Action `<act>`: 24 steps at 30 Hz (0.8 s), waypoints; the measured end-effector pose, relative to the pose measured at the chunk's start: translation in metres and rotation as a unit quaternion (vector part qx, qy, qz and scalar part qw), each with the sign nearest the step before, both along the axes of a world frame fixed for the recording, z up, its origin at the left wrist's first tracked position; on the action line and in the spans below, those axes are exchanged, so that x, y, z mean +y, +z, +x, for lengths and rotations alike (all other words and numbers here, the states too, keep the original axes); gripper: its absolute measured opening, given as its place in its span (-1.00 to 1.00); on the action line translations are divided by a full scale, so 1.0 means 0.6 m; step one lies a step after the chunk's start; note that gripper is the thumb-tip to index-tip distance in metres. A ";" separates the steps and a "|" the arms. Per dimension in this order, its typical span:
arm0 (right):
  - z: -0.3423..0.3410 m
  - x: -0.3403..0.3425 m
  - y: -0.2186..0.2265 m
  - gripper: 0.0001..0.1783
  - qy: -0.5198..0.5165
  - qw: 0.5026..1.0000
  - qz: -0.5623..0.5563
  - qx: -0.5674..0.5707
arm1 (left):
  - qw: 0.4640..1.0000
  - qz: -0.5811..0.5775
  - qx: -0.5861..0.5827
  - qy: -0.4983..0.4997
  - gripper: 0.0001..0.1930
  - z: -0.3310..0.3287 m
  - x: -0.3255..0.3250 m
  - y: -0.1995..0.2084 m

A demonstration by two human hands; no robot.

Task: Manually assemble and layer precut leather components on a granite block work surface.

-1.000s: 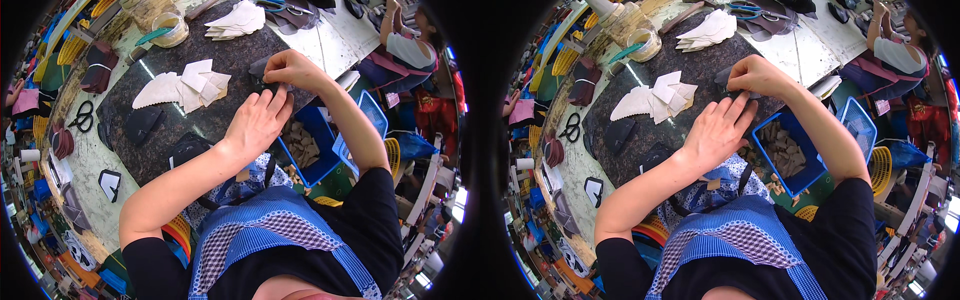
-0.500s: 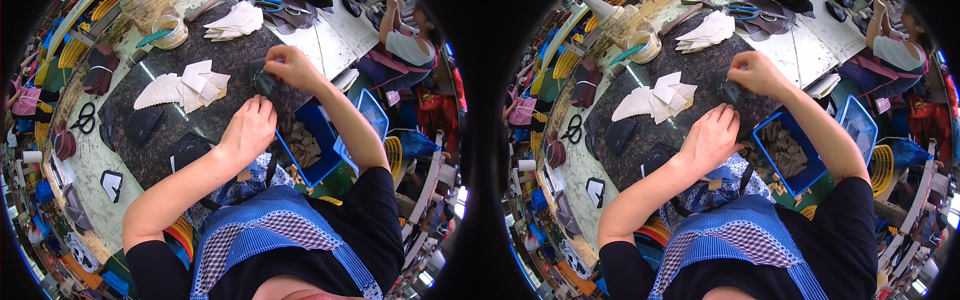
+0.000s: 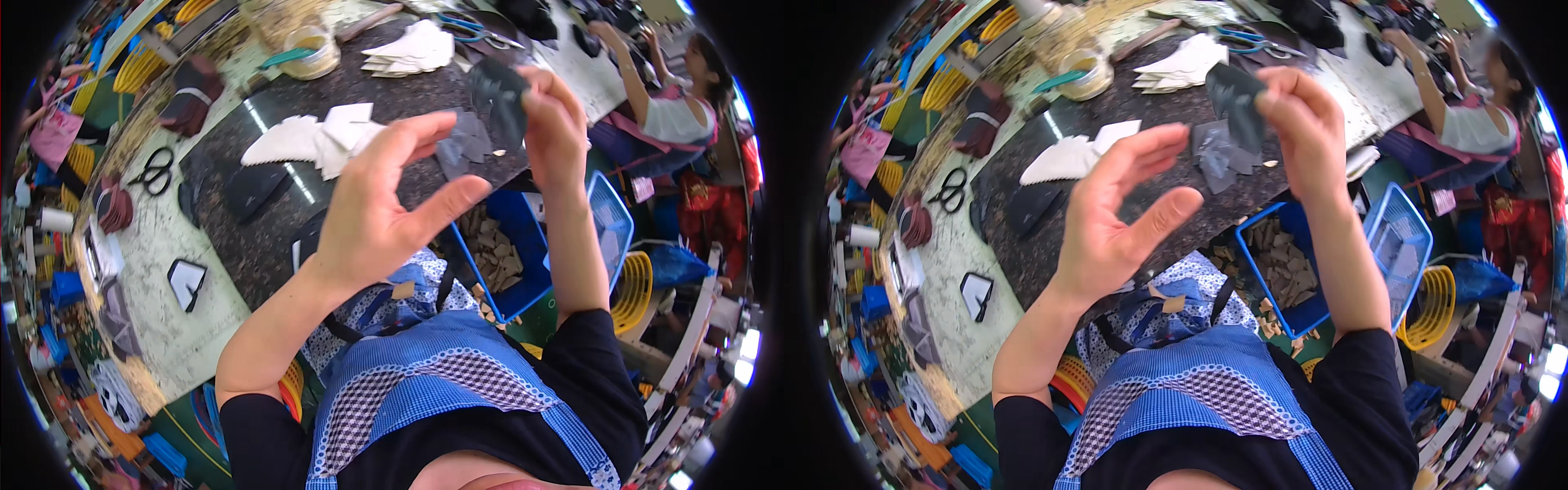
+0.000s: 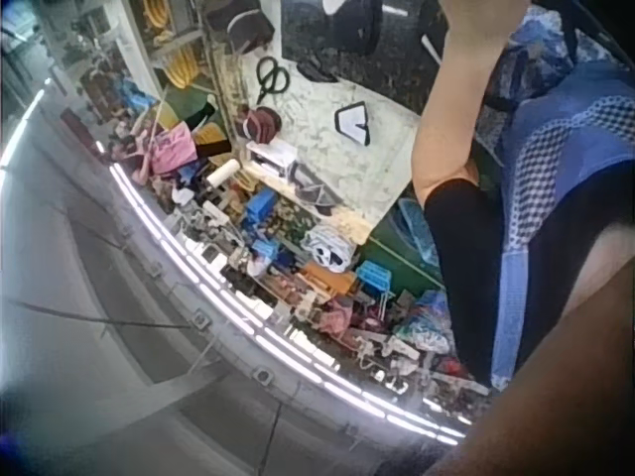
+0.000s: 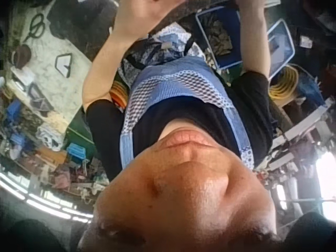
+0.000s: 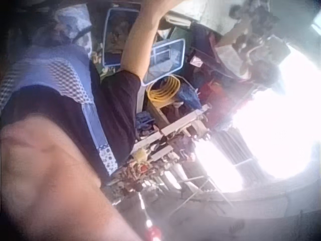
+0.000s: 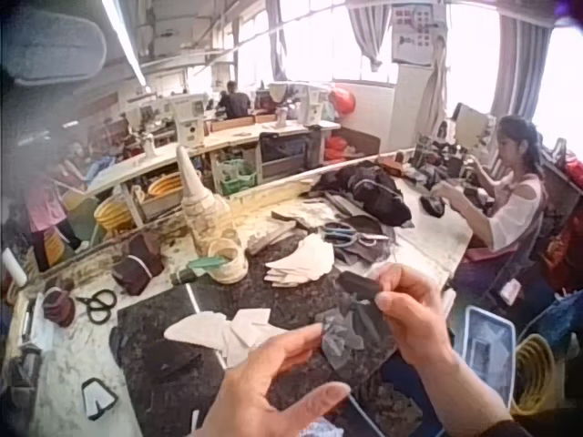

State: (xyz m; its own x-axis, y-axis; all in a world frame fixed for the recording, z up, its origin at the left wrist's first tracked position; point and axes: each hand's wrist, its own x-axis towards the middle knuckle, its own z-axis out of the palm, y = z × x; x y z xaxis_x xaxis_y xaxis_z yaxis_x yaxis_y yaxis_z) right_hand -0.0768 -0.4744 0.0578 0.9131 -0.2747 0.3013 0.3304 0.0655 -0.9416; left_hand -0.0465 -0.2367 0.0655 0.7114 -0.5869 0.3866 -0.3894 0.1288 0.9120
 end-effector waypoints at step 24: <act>-0.050 0.247 -0.058 -0.73 0.255 0.892 -0.167 0.335 | 0.935 0.239 0.210 0.160 -0.76 -0.067 0.247 -0.098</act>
State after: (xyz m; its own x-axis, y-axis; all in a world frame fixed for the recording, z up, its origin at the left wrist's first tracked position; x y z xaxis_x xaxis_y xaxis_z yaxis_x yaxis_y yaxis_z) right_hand -0.1068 -0.3261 0.0232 0.8994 0.2314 -0.3708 -0.3052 -0.2749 -0.9118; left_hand -0.0867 -0.0887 0.0066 0.9099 -0.3535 -0.2171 0.0660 -0.3933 0.9170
